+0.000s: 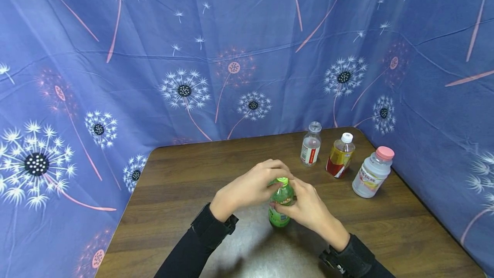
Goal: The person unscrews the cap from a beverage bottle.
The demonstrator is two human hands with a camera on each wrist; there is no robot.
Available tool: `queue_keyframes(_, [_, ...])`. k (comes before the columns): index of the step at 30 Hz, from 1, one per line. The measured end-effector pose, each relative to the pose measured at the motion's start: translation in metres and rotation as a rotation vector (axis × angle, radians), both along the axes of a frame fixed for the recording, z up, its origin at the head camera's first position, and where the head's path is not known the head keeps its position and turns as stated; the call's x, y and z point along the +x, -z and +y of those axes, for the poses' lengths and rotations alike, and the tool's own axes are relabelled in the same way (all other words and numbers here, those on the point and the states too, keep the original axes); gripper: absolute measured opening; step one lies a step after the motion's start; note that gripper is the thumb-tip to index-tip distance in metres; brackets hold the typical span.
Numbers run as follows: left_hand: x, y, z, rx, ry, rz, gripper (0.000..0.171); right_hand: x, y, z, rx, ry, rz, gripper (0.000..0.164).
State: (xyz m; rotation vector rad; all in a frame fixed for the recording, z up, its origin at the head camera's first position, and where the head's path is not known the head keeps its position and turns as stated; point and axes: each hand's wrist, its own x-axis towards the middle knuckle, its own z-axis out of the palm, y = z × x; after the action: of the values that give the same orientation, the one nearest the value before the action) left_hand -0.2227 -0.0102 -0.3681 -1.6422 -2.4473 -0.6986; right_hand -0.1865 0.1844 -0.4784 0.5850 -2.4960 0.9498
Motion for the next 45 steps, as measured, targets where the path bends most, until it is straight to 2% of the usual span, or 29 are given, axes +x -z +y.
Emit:
queue_keyframes(2, [0.000,-0.001,-0.001,0.000,0.023,-0.009,0.033,0.000,0.000,0.000,-0.001,-0.004,-0.002,0.057])
queue_keyframes(7, [0.000,-0.003,-0.001,0.012,0.069,-0.046,0.040,0.001,0.000,0.001,-0.006,-0.005,0.004,0.071])
queue_keyframes(10, [0.001,-0.004,-0.001,0.030,0.068,-0.063,0.038,0.000,0.001,0.001,-0.001,0.005,0.011,0.075])
queue_keyframes(13, [0.002,-0.003,0.001,0.052,0.043,-0.046,0.031,0.000,0.001,0.001,0.012,0.005,0.020,0.070])
queue_keyframes(16, [0.004,-0.001,0.004,0.054,-0.043,0.027,0.027,-0.001,0.001,0.001,0.031,0.007,0.037,0.067])
queue_keyframes(20, [0.007,0.005,0.011,0.010,-0.239,0.185,0.045,-0.002,0.001,0.000,0.025,0.013,0.032,0.064])
queue_keyframes(22, [0.007,0.008,0.015,-0.011,-0.317,0.256,0.051,-0.003,0.001,0.000,0.012,0.009,0.023,0.064])
queue_keyframes(24, [0.007,0.012,0.018,-0.021,-0.366,0.313,0.052,-0.003,0.000,-0.001,0.012,0.006,0.020,0.060])
queue_keyframes(27, [0.007,0.015,0.020,-0.011,-0.392,0.365,0.044,-0.002,0.001,-0.001,0.004,0.014,0.004,0.059])
queue_keyframes(30, [0.007,0.016,0.019,0.007,-0.375,0.362,0.034,0.001,0.001,-0.001,-0.005,0.032,-0.019,0.061])
queue_keyframes(33, [0.007,0.014,0.017,0.019,-0.331,0.292,0.028,0.002,0.002,-0.001,-0.016,0.035,-0.031,0.064])
queue_keyframes(37, [0.006,0.010,0.014,0.022,-0.264,0.192,0.024,0.001,0.002,0.000,-0.013,0.018,0.000,0.072])
queue_keyframes(41, [0.005,0.005,0.009,-0.006,-0.194,0.140,0.020,-0.001,0.003,0.000,-0.002,0.010,0.029,0.083])
queue_keyframes(45, [0.003,0.000,0.005,-0.023,-0.112,0.084,0.019,-0.001,0.003,0.000,0.004,0.004,0.032,0.083])
